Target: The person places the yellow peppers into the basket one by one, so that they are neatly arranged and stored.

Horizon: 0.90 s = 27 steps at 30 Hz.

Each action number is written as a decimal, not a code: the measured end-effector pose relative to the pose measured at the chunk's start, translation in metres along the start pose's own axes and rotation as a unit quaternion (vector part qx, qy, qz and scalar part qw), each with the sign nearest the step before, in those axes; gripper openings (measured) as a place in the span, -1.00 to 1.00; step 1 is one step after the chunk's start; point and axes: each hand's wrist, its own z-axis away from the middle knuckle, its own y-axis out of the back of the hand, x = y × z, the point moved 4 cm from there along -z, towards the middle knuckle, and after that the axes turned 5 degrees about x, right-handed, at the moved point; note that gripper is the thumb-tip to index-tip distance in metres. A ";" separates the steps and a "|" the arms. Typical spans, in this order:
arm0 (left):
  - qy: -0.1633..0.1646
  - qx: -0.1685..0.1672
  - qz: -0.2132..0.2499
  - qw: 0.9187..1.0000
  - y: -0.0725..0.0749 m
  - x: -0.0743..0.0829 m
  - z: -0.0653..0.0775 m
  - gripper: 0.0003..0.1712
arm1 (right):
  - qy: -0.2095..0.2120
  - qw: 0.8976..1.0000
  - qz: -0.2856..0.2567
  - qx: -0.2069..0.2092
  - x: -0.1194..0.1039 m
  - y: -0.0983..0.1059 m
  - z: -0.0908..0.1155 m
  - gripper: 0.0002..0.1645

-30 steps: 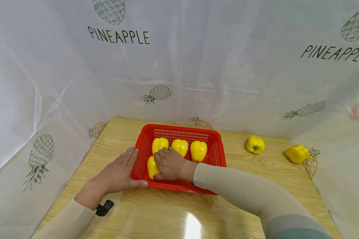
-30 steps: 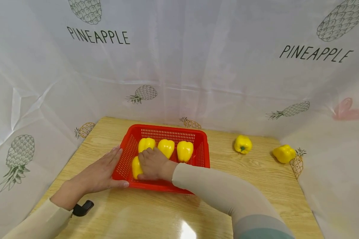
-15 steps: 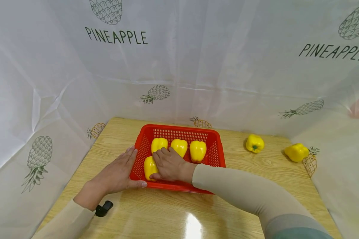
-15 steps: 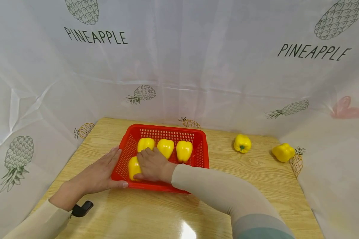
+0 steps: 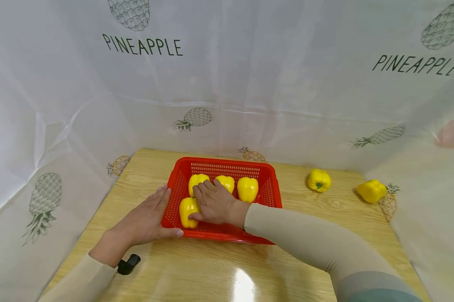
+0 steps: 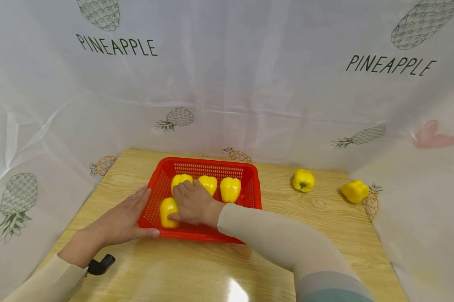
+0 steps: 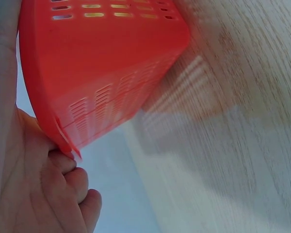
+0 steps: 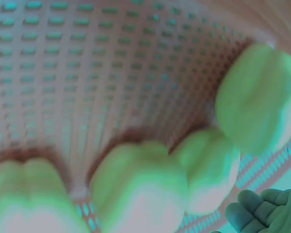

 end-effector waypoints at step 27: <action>0.003 -0.004 0.011 1.000 0.000 0.002 0.000 0.63 | -0.221 0.949 0.048 0.218 0.196 0.009 0.156 -0.26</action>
